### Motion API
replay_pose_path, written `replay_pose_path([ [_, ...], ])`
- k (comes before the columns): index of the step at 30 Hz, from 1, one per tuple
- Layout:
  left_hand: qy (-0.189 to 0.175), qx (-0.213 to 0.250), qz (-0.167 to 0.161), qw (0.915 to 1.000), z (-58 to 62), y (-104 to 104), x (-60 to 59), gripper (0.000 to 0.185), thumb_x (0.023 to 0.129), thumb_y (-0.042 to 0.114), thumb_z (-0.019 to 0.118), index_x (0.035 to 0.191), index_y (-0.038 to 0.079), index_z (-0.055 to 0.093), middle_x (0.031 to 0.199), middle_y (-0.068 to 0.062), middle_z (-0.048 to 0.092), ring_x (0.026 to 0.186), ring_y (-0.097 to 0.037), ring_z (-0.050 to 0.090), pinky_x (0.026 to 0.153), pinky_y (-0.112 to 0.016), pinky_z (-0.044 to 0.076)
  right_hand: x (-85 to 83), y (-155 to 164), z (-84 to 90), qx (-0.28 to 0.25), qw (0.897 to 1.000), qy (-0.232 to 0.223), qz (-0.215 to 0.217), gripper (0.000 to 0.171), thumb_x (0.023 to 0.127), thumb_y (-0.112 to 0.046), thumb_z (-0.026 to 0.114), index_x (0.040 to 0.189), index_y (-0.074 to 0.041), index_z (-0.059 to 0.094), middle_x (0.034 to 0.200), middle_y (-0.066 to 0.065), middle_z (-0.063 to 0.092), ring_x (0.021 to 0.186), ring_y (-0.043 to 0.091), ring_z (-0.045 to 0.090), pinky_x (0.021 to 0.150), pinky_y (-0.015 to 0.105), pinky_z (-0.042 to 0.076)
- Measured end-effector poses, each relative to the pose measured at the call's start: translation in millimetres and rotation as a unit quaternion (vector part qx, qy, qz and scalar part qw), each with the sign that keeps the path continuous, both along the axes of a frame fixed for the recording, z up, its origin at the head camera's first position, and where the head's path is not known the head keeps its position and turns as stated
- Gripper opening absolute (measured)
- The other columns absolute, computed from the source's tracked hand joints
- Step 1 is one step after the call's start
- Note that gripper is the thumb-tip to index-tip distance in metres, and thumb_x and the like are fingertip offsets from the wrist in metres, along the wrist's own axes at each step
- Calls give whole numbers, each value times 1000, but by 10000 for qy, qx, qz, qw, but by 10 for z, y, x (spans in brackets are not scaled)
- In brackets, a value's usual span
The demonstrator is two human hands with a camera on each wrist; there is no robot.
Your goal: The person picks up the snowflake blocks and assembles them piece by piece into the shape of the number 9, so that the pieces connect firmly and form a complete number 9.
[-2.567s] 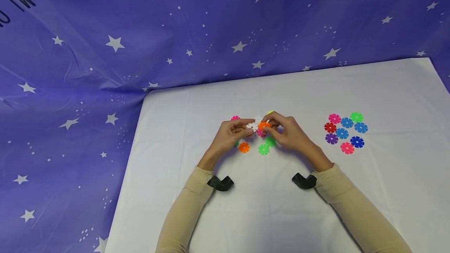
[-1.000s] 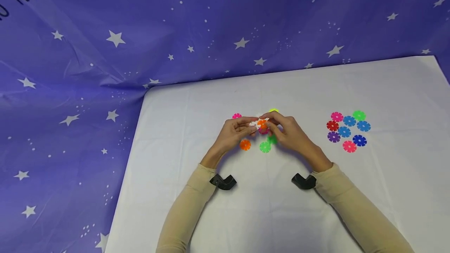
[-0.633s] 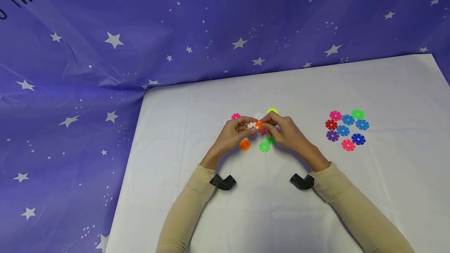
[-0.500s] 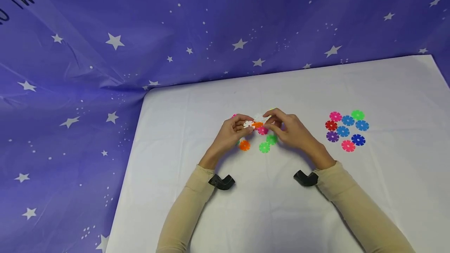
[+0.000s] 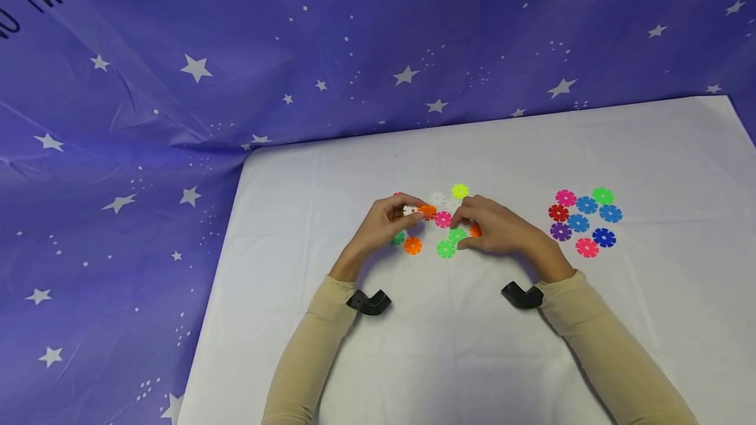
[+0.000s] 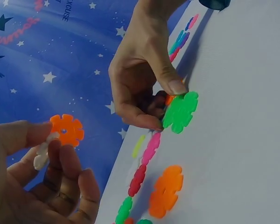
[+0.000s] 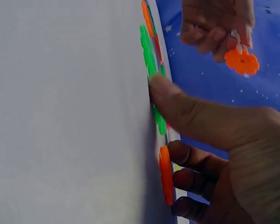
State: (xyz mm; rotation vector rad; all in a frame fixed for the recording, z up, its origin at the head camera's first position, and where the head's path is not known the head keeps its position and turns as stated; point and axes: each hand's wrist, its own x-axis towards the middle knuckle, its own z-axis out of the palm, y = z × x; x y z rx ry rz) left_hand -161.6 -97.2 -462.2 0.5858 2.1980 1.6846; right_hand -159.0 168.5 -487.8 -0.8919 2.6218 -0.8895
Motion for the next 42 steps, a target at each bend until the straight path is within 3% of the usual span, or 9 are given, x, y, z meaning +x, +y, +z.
replay_pose_path([
  [3, 145, -25, 48, 9999, -14, 16, 4, 19, 93, 12, 68, 110, 6, 71, 108, -7, 69, 62, -18, 39, 58, -21, 32, 9, -21, -17, 104, 9999, 47, 23, 31, 74, -30, 86, 98, -19, 70, 92, -5, 57, 88, 14, 46, 80, 34, 43],
  [7, 169, 39, 210, 9996, -18, 29, 9, 16, 93, 12, 67, 108, 6, 71, 108, -8, 70, 62, -22, 44, 58, -21, 37, 16, -26, 15, 109, 9999, 71, -86, 32, 75, -27, 85, 99, -15, 67, 94, -4, 59, 88, 14, 48, 80, 34, 45],
  [10, 250, 6, 352, 9991, -26, 33, 7, 15, 93, 13, 67, 106, 6, 72, 107, -8, 69, 76, -22, 53, 67, -21, 43, 24, -27, 67, -180, 9994, -19, -293, 34, 77, -23, 84, 103, -12, 65, 92, -2, 61, 84, 14, 52, 78, 32, 48],
  [13, 210, 4, 496, 9985, -41, 40, 7, 16, 93, 16, 68, 105, 6, 72, 106, -8, 67, 88, -22, 58, 74, -25, 47, 29, -27, 117, -821, 9954, -215, -454, 35, 79, -16, 82, 107, -10, 63, 86, -1, 61, 77, 15, 53, 71, 28, 48],
  [18, -36, 175, 540, 9984, -41, 59, 26, 19, 93, 13, 68, 107, 1, 70, 106, -16, 66, 84, -40, 63, 74, -45, 53, 25, -59, 144, -1878, 9780, -651, -627, 36, 82, -8, 78, 114, -8, 62, 81, 3, 56, 74, 17, 50, 65, 23, 43],
  [26, -204, -10, 478, 9986, 125, 113, 102, 19, 93, 7, 65, 108, -6, 68, 103, -19, 65, 84, -52, 59, 64, -21, 45, 42, -146, 145, -2780, 9460, -1442, -841, 37, 85, -5, 75, 119, -1, 63, 91, 12, 59, 75, 18, 53, 64, 23, 44],
  [34, -83, -125, 602, 9981, -66, 108, 41, 19, 93, 16, 68, 106, 3, 70, 100, -14, 67, 79, -41, 63, 61, -19, 42, 64, -184, 167, -2893, 9371, -1630, -1079, 38, 87, -10, 74, 121, 3, 62, 94, 13, 62, 72, 15, 52, 61, 22, 43],
  [39, 183, 12, 574, 9982, -92, 89, 35, 17, 92, 17, 70, 104, 5, 71, 100, -9, 67, 59, -22, 49, 59, -20, 39, 68, -186, 157, -2966, 9348, -1670, -1017, 34, 87, -6, 73, 119, -1, 64, 99, 15, 65, 78, 21, 58, 64, 22, 45],
  [42, 304, 97, 537, 9980, -89, 82, 36, 16, 92, 16, 70, 103, 6, 71, 100, -9, 68, 56, -13, 39, 57, -21, 36, 70, -182, 143, -3008, 9345, -1662, -925, 33, 87, -6, 73, 119, -3, 65, 102, 15, 66, 82, 24, 60, 65, 22, 46],
])
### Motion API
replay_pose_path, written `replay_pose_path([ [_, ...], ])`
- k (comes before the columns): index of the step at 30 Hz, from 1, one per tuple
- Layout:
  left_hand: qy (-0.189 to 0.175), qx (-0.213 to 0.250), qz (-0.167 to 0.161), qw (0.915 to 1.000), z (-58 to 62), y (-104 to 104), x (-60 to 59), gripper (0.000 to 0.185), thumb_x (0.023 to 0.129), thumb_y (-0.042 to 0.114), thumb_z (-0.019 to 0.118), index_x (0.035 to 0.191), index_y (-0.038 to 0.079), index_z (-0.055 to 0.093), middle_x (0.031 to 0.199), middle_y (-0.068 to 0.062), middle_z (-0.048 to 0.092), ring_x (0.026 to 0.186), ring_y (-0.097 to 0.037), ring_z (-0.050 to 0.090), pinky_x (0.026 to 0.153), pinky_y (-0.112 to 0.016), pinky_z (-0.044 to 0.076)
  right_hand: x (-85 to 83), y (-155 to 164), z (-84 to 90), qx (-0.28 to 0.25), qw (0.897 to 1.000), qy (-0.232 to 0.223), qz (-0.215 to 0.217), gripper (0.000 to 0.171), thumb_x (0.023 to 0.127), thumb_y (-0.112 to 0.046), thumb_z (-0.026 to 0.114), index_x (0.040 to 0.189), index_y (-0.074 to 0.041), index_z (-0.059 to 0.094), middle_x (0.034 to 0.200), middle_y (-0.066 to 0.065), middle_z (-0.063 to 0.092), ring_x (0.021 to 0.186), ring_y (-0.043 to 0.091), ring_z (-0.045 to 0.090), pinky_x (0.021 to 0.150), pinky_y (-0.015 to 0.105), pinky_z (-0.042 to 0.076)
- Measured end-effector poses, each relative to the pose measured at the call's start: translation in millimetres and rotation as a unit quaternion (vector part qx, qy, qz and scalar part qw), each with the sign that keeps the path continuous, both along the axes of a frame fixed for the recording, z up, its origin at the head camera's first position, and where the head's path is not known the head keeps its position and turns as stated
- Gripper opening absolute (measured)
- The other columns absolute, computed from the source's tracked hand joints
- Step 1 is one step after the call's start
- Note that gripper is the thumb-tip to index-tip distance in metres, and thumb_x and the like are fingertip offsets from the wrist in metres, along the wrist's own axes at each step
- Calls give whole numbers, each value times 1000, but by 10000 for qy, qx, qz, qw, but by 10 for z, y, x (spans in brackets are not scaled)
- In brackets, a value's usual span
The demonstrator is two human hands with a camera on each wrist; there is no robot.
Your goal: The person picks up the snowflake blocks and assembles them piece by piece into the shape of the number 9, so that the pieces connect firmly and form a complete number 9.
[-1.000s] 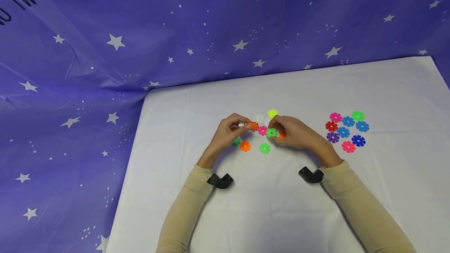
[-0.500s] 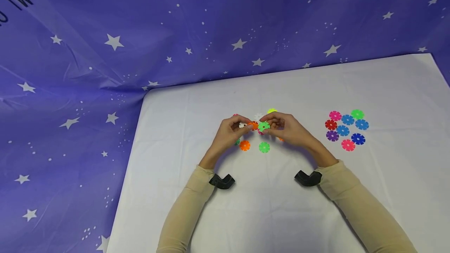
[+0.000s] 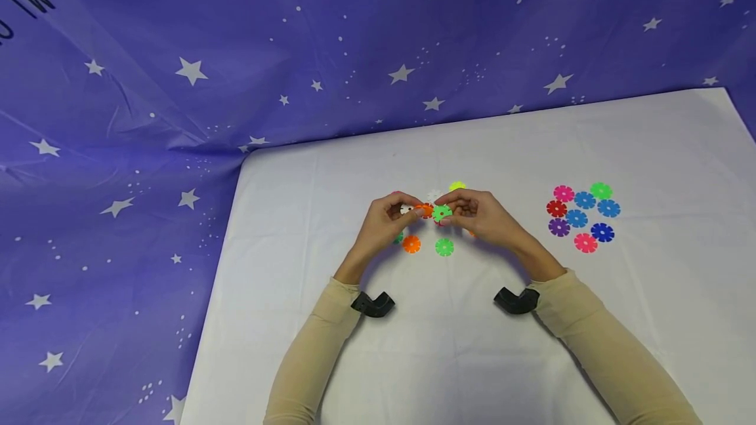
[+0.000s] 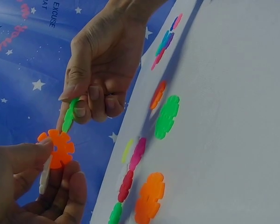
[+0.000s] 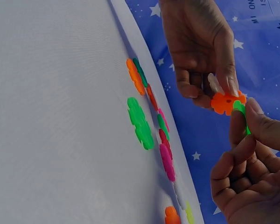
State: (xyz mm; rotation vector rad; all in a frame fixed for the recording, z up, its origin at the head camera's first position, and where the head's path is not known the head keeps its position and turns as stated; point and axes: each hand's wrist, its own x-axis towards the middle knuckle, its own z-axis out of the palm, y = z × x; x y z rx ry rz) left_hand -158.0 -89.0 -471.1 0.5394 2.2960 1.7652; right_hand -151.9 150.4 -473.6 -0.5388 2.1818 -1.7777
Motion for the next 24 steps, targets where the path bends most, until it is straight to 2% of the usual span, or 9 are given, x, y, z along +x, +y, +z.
replay_pose_path([
  [3, 64, -4, -38, 10000, 13, 3, 5, 15, 91, 15, 71, 103, 7, 72, 98, -8, 68, 60, -14, 39, 58, -21, 35, 6, 8, -5, -26, 10000, 74, 20, 31, 88, -6, 71, 119, -4, 66, 104, 14, 66, 83, 21, 61, 66, 22, 47],
  [8, 201, -63, -71, 9998, 66, 42, 40, 14, 89, 9, 72, 100, 1, 73, 96, -14, 70, 65, -23, 41, 60, -19, 34, 18, 2, -12, -129, 9998, 136, 6, 30, 90, -5, 69, 119, -3, 66, 104, 14, 65, 82, 18, 60, 67, 24, 49],
  [13, 540, -67, 90, 9985, 149, 84, 89, 10, 87, 2, 71, 93, -6, 72, 90, -21, 70, 64, -25, 40, 58, -19, 32, 33, -41, -36, -206, 9994, 214, -183, 27, 89, -5, 70, 115, -1, 68, 100, 16, 67, 78, 22, 62, 66, 24, 51],
  [19, 653, 78, 297, 9974, 50, 108, 75, 7, 85, 7, 75, 87, 0, 73, 86, -15, 70, 67, -14, 46, 60, -19, 35, 50, -64, -23, -335, 9988, 214, -296, 26, 88, 0, 69, 114, 1, 69, 102, 18, 69, 81, 16, 67, 71, 29, 56],
  [22, 677, 148, 300, 9971, 25, 113, 71, 8, 85, 10, 76, 87, 3, 73, 86, -12, 70, 69, -15, 48, 61, -20, 36, 52, -60, -14, -389, 9987, 184, -278, 27, 88, 3, 68, 115, 4, 68, 103, 21, 68, 80, 12, 67, 72, 31, 56],
  [24, 697, 137, 282, 9971, 16, 118, 67, 9, 85, 10, 76, 88, 2, 73, 86, -13, 70, 69, -17, 48, 61, -20, 36, 51, -61, -19, -413, 9987, 170, -257, 27, 88, 4, 67, 115, 5, 68, 103, 22, 68, 80, 15, 68, 72, 31, 57],
])
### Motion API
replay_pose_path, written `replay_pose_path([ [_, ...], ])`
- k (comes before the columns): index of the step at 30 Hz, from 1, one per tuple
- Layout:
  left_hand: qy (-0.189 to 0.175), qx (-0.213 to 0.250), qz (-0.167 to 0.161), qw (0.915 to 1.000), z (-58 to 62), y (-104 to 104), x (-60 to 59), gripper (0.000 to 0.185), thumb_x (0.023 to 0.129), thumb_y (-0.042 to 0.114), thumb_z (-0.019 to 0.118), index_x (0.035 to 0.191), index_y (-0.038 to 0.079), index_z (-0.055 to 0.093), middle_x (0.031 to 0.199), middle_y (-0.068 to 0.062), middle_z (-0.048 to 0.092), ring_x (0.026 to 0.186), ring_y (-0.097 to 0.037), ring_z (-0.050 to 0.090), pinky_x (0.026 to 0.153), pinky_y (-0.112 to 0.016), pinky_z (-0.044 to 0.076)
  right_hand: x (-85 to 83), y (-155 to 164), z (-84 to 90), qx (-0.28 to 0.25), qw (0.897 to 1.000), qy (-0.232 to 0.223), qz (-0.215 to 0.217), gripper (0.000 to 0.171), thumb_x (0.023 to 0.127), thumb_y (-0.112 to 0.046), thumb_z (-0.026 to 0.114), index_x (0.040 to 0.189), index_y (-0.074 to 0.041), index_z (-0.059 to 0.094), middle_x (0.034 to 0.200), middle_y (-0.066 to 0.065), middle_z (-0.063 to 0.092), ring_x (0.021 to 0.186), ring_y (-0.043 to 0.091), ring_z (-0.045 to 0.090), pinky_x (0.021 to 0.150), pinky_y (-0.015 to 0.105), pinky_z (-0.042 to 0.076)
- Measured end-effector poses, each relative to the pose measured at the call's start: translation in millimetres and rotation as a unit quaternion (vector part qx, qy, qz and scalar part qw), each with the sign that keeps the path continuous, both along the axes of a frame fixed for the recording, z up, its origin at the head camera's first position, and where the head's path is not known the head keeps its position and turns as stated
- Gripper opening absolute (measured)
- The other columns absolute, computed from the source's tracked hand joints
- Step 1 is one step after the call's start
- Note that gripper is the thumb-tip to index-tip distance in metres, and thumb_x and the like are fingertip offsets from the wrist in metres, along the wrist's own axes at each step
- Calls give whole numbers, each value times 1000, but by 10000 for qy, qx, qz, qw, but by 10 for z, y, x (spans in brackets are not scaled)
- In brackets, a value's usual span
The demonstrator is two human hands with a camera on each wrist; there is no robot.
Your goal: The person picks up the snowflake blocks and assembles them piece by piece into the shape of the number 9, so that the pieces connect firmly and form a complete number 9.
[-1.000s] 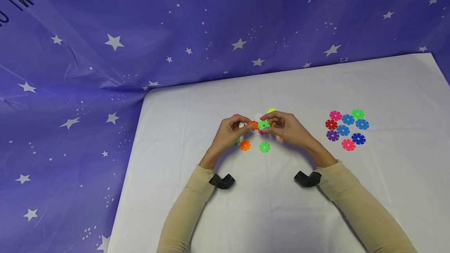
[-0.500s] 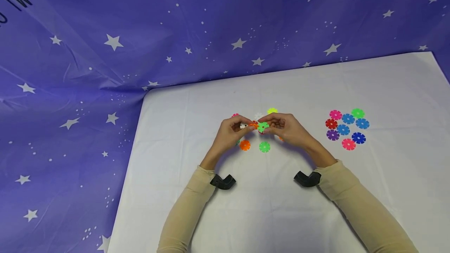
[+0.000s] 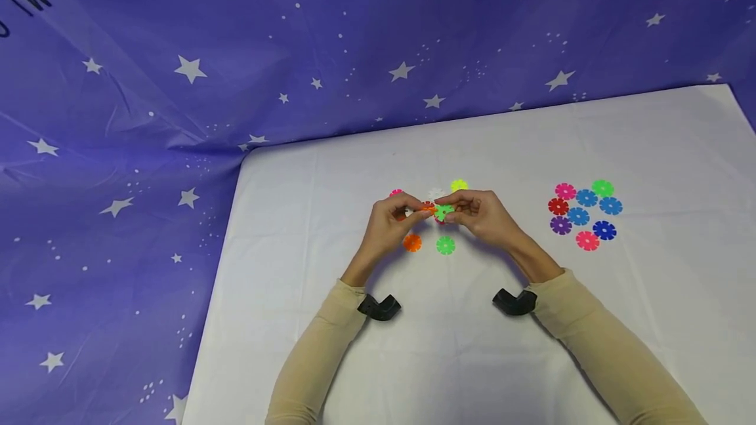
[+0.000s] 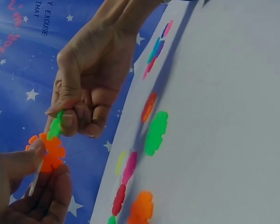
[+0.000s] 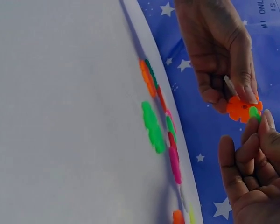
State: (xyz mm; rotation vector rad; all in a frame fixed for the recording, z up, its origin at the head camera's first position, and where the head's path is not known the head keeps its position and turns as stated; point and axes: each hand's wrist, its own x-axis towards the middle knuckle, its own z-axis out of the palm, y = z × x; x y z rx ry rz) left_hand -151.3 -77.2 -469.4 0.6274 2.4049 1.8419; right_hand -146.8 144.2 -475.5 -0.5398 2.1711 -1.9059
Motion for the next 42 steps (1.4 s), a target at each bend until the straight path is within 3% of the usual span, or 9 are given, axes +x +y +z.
replay_pose_path([
  [5, 124, -440, -40, 9989, 20, 9, -15, 8, 86, 13, 75, 87, 5, 74, 85, -10, 71, 67, -16, 46, 62, -20, 36, -2, -15, -27, 22, 10000, -1, 40, 27, 88, 5, 67, 115, 5, 68, 106, 24, 69, 80, 28, 67, 72, 30, 56],
  [10, 191, -949, -235, 9950, 34, -27, -25, 7, 87, 14, 75, 87, 8, 70, 86, -4, 69, 66, -12, 44, 61, -20, 35, -22, -14, -28, 156, 9994, 65, 305, 29, 89, 1, 67, 118, 1, 67, 115, 19, 68, 84, 17, 65, 73, 22, 52],
  [16, -98, -1041, -280, 9941, 50, -82, -39, 7, 88, 14, 73, 92, 9, 70, 98, -4, 73, 68, -12, 47, 60, -20, 34, -98, 176, -33, 703, 9926, 657, 742, 43, 85, -4, 74, 125, 0, 61, 89, 8, 64, 76, 16, 56, 67, 24, 47],
  [19, -283, -1020, -164, 9942, 52, -109, -42, 7, 89, 13, 73, 93, 9, 69, 101, -4, 74, 73, -13, 52, 63, -21, 38, -133, 325, -31, 1526, 9807, 979, 727, 45, 80, -12, 81, 120, -2, 63, 84, 2, 61, 77, 18, 55, 71, 27, 46],
  [24, -467, -953, -293, 9939, 65, -127, -46, 9, 90, 10, 70, 95, 7, 63, 103, -7, 73, 98, -15, 65, 80, -27, 48, -154, 527, -35, 2928, 9470, 1036, 824, 45, 72, -18, 88, 111, -9, 66, 92, 1, 58, 89, 18, 49, 81, 33, 43],
  [27, -486, -946, -390, 9936, 74, -125, -52, 9, 90, 8, 68, 94, 6, 60, 101, -8, 73, 100, -17, 65, 83, -30, 47, -152, 590, -43, 3388, 9312, 999, 902, 42, 71, -17, 88, 107, -11, 67, 96, 1, 57, 93, 18, 47, 86, 37, 43],
  [30, -476, -918, -448, 9936, 84, -119, -57, 10, 90, 6, 67, 95, 5, 59, 99, -8, 72, 99, -18, 64, 87, -33, 46, -152, 603, -46, 3598, 9225, 1044, 930, 35, 72, -13, 87, 101, -12, 68, 93, 1, 57, 92, 19, 46, 84, 38, 43],
  [36, -572, -776, -575, 9937, 99, -119, -60, 19, 88, 3, 68, 105, 4, 61, 100, -10, 70, 98, -19, 64, 94, -35, 45, -155, 562, -40, 3660, 9191, 1106, 950, 28, 74, -10, 84, 95, -12, 66, 87, 0, 55, 89, 19, 46, 82, 36, 43],
  [42, -490, -953, -734, 9915, 91, -118, -67, 34, 90, 6, 69, 123, 5, 62, 107, -8, 70, 101, -17, 65, 90, -32, 48, -163, 507, -34, 3521, 9271, 984, 828, 25, 79, -9, 80, 93, -11, 60, 83, 0, 55, 80, 17, 48, 75, 32, 44],
])
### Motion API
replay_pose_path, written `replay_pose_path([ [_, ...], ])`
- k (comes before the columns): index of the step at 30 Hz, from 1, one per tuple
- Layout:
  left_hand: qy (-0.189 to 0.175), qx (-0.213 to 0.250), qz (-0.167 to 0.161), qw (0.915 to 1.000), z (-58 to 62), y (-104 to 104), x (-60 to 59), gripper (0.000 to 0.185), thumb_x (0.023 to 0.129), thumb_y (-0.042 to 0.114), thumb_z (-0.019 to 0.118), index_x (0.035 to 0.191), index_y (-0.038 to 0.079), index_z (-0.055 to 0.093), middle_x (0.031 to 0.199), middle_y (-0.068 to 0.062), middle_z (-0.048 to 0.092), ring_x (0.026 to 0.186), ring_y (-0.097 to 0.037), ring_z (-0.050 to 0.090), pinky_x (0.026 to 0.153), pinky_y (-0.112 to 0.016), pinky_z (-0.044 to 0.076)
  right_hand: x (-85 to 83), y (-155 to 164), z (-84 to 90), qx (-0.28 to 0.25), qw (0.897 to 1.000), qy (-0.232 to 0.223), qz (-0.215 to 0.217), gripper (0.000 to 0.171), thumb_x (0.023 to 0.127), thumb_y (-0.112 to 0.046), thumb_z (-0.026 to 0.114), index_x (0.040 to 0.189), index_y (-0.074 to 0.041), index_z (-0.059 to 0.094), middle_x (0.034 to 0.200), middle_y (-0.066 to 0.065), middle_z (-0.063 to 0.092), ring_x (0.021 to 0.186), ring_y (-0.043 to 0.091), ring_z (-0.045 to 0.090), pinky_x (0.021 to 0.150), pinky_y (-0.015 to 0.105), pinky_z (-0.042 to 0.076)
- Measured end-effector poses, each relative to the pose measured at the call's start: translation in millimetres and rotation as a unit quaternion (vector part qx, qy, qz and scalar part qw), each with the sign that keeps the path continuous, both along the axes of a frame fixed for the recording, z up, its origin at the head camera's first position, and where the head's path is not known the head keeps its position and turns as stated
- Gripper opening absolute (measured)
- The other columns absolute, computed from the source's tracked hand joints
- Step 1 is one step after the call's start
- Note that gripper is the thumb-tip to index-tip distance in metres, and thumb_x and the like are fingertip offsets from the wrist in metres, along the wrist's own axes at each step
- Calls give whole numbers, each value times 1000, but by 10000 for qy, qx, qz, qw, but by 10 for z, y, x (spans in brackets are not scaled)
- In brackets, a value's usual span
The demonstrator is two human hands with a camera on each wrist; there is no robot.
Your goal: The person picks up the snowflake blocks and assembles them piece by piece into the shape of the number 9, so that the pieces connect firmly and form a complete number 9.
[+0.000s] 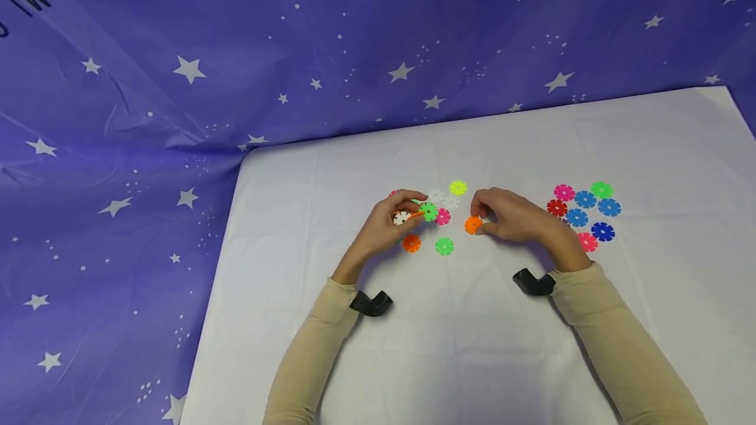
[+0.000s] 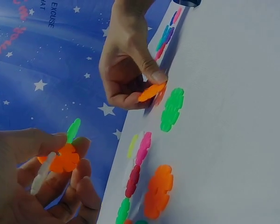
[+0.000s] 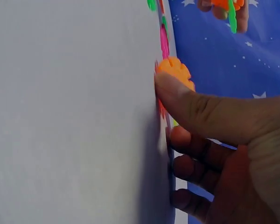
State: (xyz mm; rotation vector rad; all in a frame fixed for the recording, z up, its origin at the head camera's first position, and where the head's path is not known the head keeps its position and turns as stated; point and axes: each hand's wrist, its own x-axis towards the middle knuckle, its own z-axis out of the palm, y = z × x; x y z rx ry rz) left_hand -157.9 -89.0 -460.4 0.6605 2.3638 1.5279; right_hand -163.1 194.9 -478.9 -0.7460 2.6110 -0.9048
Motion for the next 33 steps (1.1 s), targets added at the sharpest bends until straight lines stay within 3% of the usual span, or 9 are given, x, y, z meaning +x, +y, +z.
replay_pose_path([
  [6, 37, -161, -75, 9998, -1, 13, 4, 40, 87, 8, 73, 126, 7, 65, 113, -5, 69, 94, -15, 65, 87, -30, 51, 17, -84, 32, -813, 9966, -39, -86, 20, 85, -8, 75, 94, -11, 57, 75, -2, 54, 68, 14, 48, 62, 24, 43],
  [13, -106, -108, -155, 9998, 16, 19, 20, 40, 86, 13, 76, 125, 9, 66, 113, -5, 70, 93, -16, 65, 89, -33, 50, 49, -209, 84, -1974, 9794, 415, 44, 21, 84, -1, 74, 94, -7, 57, 77, 0, 59, 67, 11, 50, 60, 23, 43],
  [21, -113, -136, -182, 9997, 4, 27, 29, 39, 86, 12, 75, 124, 8, 67, 104, -5, 72, 90, -12, 65, 85, -31, 51, 80, -290, 106, -2022, 9779, 525, 34, 21, 83, 1, 74, 95, -5, 58, 78, 1, 59, 68, 12, 50, 61, 27, 44],
  [33, 117, -451, 103, 9989, 22, 42, 44, 40, 84, 15, 78, 123, 11, 68, 112, -4, 72, 96, -14, 67, 88, -32, 53, 96, -337, 125, -1943, 9771, 863, 68, 22, 84, 2, 72, 97, -7, 57, 77, 0, 58, 65, 11, 49, 59, 25, 43],
])
